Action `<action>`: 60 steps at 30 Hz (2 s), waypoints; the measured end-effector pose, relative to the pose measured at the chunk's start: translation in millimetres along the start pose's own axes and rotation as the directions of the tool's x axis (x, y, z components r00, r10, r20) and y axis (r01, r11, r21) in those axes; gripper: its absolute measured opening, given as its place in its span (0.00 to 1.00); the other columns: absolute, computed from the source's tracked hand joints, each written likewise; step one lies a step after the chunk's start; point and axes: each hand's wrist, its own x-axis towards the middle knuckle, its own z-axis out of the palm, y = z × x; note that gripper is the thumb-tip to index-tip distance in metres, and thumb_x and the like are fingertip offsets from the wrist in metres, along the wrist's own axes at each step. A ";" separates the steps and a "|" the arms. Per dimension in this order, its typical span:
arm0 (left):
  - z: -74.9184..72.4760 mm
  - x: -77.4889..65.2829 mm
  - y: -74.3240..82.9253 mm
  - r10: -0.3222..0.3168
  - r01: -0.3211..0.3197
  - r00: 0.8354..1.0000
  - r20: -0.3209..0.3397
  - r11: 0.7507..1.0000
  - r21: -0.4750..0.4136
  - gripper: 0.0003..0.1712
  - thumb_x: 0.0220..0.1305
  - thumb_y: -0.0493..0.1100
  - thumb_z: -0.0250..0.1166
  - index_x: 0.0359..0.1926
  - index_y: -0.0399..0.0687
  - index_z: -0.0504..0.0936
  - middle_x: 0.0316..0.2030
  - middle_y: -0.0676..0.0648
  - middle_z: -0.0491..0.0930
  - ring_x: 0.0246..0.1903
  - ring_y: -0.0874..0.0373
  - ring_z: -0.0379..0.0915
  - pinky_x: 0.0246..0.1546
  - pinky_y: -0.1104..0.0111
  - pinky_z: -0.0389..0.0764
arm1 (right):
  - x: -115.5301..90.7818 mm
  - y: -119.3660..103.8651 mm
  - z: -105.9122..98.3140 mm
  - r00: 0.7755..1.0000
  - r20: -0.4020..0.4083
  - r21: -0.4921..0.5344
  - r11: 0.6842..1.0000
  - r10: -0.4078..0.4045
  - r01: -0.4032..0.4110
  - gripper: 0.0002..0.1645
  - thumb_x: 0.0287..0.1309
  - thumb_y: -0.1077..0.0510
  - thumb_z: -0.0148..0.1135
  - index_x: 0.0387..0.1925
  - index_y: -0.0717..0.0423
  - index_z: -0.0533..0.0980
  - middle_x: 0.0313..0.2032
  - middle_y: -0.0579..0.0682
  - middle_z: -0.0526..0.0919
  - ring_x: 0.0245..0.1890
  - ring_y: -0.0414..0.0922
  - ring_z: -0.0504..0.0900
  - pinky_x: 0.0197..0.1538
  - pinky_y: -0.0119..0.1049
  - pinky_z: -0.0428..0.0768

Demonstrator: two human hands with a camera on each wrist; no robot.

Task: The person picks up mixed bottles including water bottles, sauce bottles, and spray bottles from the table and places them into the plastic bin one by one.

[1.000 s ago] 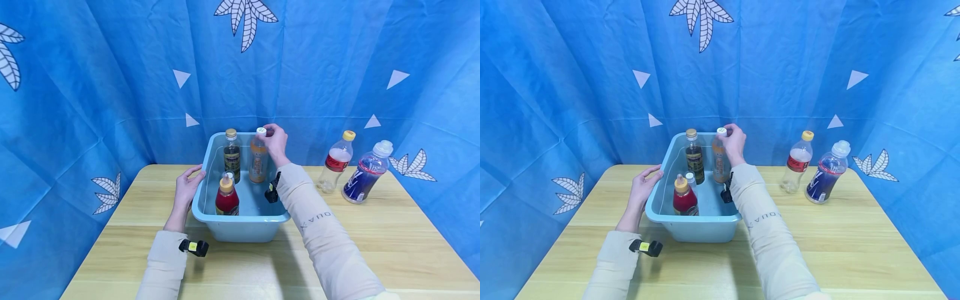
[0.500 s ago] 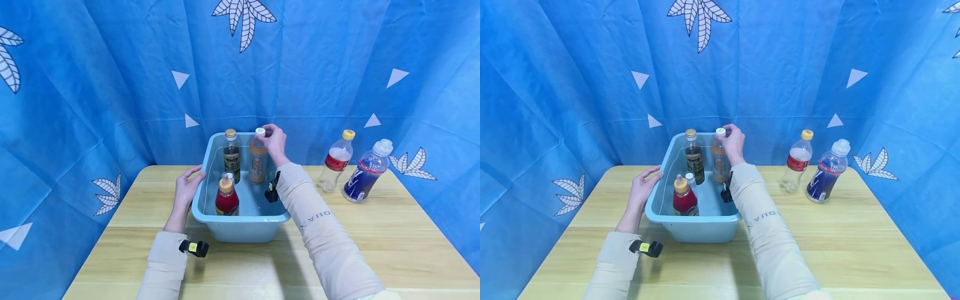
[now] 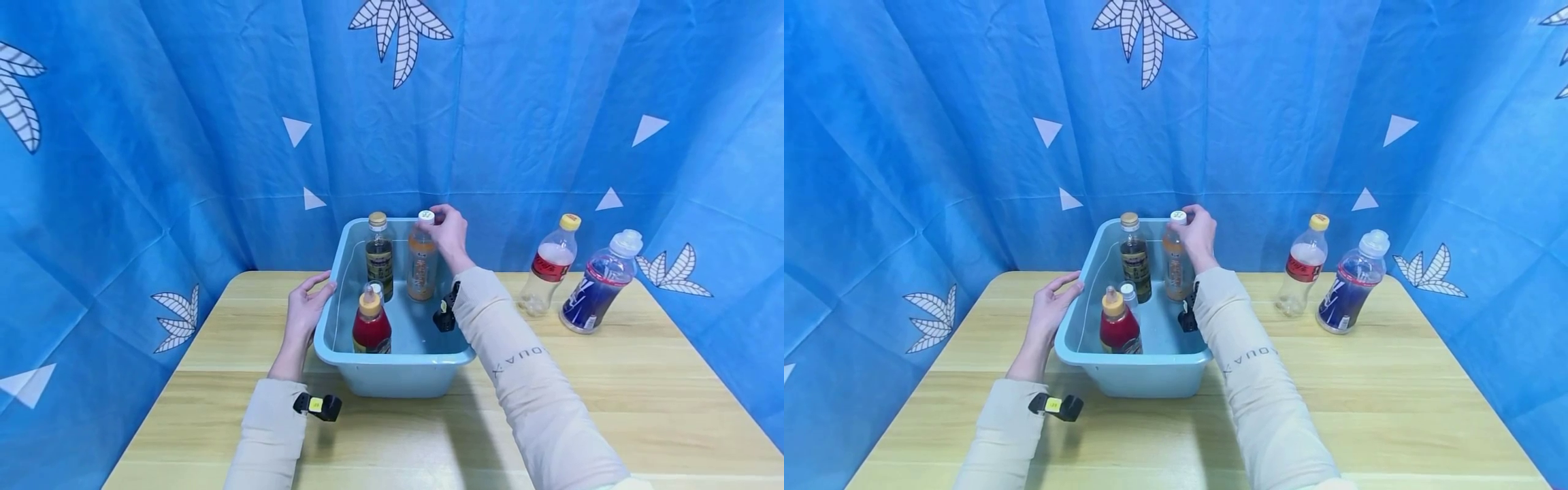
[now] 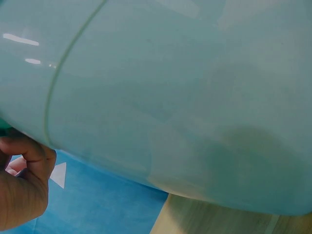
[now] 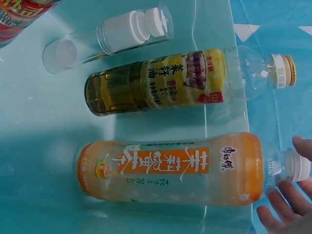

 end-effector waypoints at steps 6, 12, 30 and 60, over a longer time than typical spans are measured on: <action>0.2 1.1 -1.1 0.001 -0.001 1.000 -0.009 1.000 -0.001 0.23 0.60 0.49 0.58 0.57 0.51 0.71 0.49 0.40 0.74 0.44 0.48 0.75 0.38 0.60 0.77 | -1.1 -0.5 -2.4 1.000 -0.007 0.012 1.000 -0.022 0.022 0.25 0.47 0.54 0.66 0.48 0.60 0.72 0.43 0.55 0.77 0.43 0.48 0.74 0.45 0.42 0.74; 0.6 1.7 -0.5 0.006 -0.007 1.000 -0.005 1.000 -0.005 0.23 0.60 0.49 0.58 0.57 0.51 0.71 0.49 0.40 0.74 0.44 0.48 0.75 0.39 0.60 0.77 | -1.0 -2.8 -4.0 1.000 -0.016 0.014 1.000 -0.023 0.023 0.27 0.49 0.51 0.64 0.49 0.60 0.71 0.46 0.55 0.76 0.45 0.48 0.73 0.47 0.41 0.74; 0.1 0.2 0.5 -0.006 0.006 1.000 -0.013 1.000 0.010 0.24 0.60 0.49 0.57 0.57 0.51 0.70 0.49 0.39 0.74 0.44 0.47 0.75 0.38 0.60 0.78 | -4.5 -26.4 -19.7 0.997 0.020 0.031 0.997 -0.074 0.073 0.29 0.50 0.48 0.62 0.52 0.58 0.70 0.49 0.55 0.74 0.49 0.49 0.72 0.50 0.42 0.72; 2.9 -0.8 -0.6 -0.007 0.007 1.000 -0.008 1.000 0.014 0.26 0.59 0.50 0.58 0.58 0.52 0.69 0.51 0.40 0.73 0.46 0.48 0.74 0.40 0.60 0.77 | -20.7 -30.8 -76.9 0.988 0.066 -0.010 0.990 -0.140 0.141 0.31 0.51 0.47 0.60 0.56 0.54 0.67 0.52 0.54 0.72 0.51 0.49 0.72 0.49 0.42 0.74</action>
